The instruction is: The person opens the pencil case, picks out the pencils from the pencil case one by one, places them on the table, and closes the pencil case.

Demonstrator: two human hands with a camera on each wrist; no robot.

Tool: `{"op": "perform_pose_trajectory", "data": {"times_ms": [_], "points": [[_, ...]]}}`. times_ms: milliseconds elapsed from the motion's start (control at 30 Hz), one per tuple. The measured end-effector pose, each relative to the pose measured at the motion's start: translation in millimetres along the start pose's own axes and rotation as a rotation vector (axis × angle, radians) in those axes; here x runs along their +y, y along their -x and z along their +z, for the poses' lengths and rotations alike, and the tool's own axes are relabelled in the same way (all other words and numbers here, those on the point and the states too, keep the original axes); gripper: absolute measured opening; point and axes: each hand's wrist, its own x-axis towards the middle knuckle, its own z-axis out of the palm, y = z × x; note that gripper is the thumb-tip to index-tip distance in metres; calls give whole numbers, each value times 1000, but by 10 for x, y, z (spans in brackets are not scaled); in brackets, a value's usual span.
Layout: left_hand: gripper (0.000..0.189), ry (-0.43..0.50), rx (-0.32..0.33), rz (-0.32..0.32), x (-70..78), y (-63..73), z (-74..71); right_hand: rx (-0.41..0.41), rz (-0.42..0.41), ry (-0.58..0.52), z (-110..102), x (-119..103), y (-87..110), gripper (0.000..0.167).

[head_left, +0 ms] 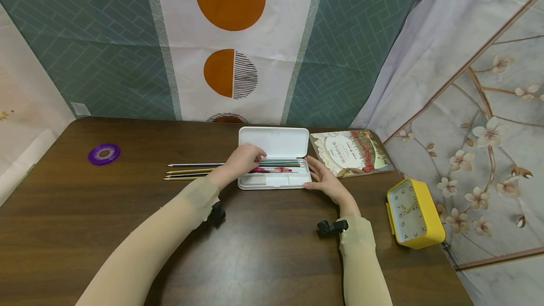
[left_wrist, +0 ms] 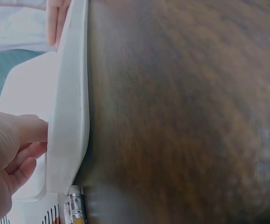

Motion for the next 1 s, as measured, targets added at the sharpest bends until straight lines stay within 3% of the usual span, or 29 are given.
{"op": "perform_pose_trajectory", "data": {"times_ms": [1000], "points": [[23,17,-4,-4,15,26,-2,10,14,4,13,-23,6,95]]}}
